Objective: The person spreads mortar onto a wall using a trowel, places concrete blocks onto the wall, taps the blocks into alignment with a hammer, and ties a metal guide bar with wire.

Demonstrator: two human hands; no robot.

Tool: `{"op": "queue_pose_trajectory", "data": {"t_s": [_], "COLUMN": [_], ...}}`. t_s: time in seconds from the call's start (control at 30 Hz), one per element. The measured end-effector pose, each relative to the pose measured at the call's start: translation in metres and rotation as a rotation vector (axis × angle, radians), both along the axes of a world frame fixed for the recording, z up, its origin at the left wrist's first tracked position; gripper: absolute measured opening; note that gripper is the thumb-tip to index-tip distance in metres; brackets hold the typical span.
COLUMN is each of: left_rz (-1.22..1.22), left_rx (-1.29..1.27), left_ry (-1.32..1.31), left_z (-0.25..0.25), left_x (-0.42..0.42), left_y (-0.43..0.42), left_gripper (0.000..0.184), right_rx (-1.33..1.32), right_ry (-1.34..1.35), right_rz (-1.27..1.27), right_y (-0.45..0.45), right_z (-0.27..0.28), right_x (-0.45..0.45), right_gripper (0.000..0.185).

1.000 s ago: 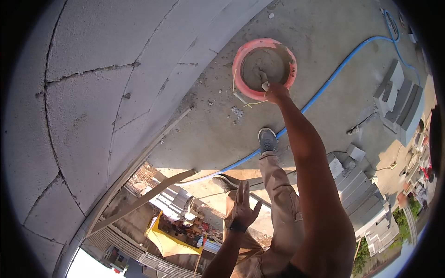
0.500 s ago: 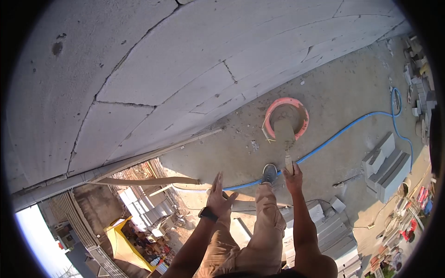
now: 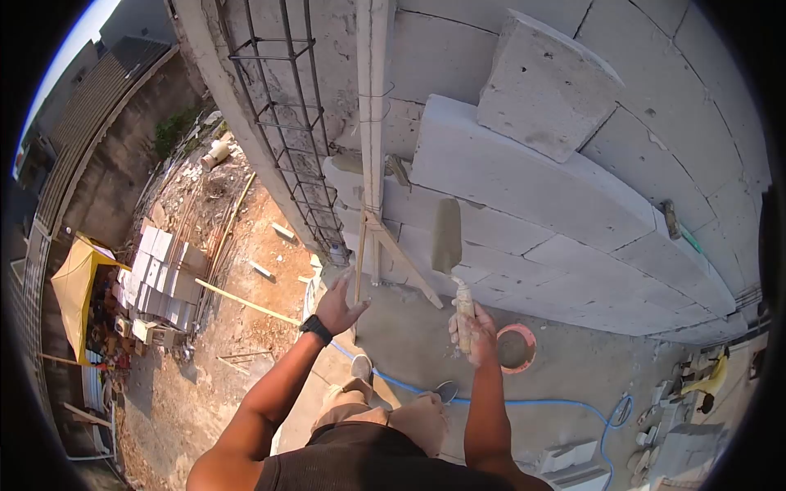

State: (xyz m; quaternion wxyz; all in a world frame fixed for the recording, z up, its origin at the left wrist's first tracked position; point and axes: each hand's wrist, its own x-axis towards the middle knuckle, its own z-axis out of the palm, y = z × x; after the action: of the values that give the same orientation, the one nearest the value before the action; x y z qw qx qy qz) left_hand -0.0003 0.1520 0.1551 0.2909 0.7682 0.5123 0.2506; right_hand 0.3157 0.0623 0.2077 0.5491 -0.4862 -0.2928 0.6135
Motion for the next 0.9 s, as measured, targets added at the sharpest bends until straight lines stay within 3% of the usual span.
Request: {"op": "queue_pose_trajectory", "data": {"t_s": [0.13, 0.2, 0.27, 0.3, 0.37, 0.53, 0.6, 0.9], "left_rz": [0.208, 0.232, 0.265, 0.267, 0.163, 0.097, 0.020, 0.012], "left_rx": [-0.084, -0.105, -0.127, -0.132, -0.329, -0.408, -0.260, -0.183], "left_ry": [-0.158, -0.173, -0.192, -0.211, -0.225, -0.227, -0.174, -0.121], "left_z": [-0.009, -0.025, -0.053, -0.055, -0.057, -0.077, -0.084, -0.083], "left_x": [-0.033, -0.040, -0.037, -0.036, -0.032, -0.030, -0.033, -0.041], "left_y": [-0.017, -0.035, -0.053, -0.062, -0.074, -0.080, -0.072, -0.019], "left_gripper": [0.089, 0.089, 0.089, 0.089, 0.088, 0.087, 0.085, 0.085], "right_rx": [0.140, 0.128, 0.029, 0.023, 0.062, 0.156, 0.195, 0.275], "right_ry": [0.239, 0.305, 0.597, 0.579, 0.747, 0.820, 0.837, 0.884], "right_rz": [0.164, 0.196, 0.196, 0.197, 0.180, 0.147, 0.156, 0.225], "right_y": [0.052, 0.074, 0.101, 0.111, 0.131, 0.149, 0.146, 0.138], "right_z": [0.039, 0.046, 0.044, 0.045, 0.044, 0.053, 0.065, 0.087], "right_x": [-0.043, -0.058, -0.064, -0.071, -0.081, -0.087, -0.086, -0.081], "right_gripper": [0.045, 0.046, 0.045, 0.045, 0.044, 0.045, 0.046, 0.049]}}
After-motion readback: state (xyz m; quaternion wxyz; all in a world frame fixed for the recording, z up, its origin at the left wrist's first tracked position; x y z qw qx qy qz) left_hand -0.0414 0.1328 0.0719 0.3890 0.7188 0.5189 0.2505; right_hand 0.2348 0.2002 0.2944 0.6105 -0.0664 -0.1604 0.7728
